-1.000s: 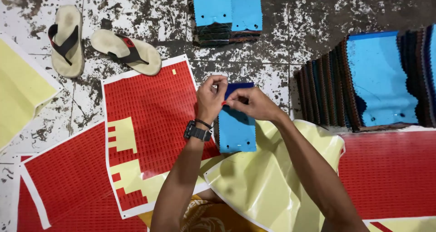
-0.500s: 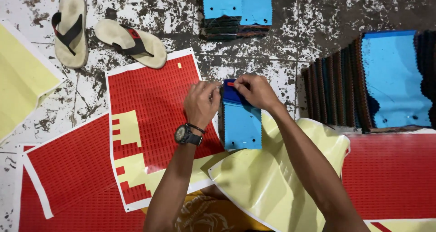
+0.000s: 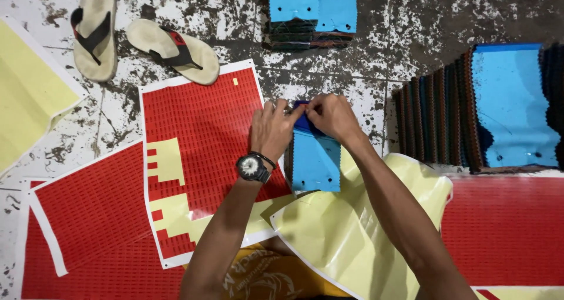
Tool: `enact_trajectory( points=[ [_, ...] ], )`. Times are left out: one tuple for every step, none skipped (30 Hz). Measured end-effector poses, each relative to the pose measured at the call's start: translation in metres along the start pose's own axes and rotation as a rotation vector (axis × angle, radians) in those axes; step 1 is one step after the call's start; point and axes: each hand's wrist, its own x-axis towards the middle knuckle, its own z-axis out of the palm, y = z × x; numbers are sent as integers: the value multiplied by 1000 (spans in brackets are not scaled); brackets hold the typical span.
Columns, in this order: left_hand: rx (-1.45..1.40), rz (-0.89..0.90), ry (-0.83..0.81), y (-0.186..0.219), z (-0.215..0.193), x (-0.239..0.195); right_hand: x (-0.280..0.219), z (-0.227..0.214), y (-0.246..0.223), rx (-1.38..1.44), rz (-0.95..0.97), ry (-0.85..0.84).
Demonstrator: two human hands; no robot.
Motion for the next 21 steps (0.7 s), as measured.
enact_trajectory(
  points=[
    [6, 1, 2, -1, 0, 1, 5, 1, 7, 2, -5, 3],
    [11, 1, -14, -2, -1, 1, 11, 2, 13, -130, 5, 56],
    [11, 1, -33, 0, 0, 1, 14, 2, 21, -266, 19, 108],
    [11, 2, -32, -2, -3, 1, 18, 5, 31, -266, 19, 109],
    [-46, -10, -43, -2, -5, 2, 22, 7, 40, -305, -108, 140],
    [-104, -22, -54, -3, -7, 3, 26, 9, 51, -345, -235, 172],
    [-105, -16, -52, -4, -3, 2, 22, 9, 50, -345, -231, 177],
    [-219, -69, 6, -5, 2, 1, 17, 10, 50, -344, -367, 298],
    [-330, -123, 68, -7, 6, 1, 15, 9, 49, -342, -507, 420],
    [-330, -117, 71, -9, 2, 4, 13, 6, 44, -344, -506, 427],
    [-513, -244, 100, -9, -2, 3, 9, 5, 40, -386, -596, 525],
    [-695, -373, 128, -9, -6, 1, 5, 4, 36, -427, -686, 624],
    [-694, -374, 127, -10, -8, 2, 6, 9, 42, -426, -685, 624],
    [-757, -441, 152, -11, -11, 3, 7, 13, 48, -430, -722, 689],
    [-819, -509, 179, -12, -13, 3, 9, 18, 53, -433, -760, 756],
    [-818, -509, 179, -11, -19, 6, 3, 17, 55, -432, -760, 755],
    [-923, -589, 165, -9, -26, 10, -3, 15, 56, -434, -718, 600],
    [-1028, -669, 150, -7, -32, 13, -9, 14, 58, -434, -674, 446],
    [-1029, -667, 150, -7, -29, 16, -14, 1, 44, -435, -673, 448],
    [-1216, -753, 118, -7, -25, 19, -20, -11, 30, -265, -628, 219],
    [-1404, -840, 78, -6, -22, 22, -28, -23, 16, -92, -572, -10]
  ],
)
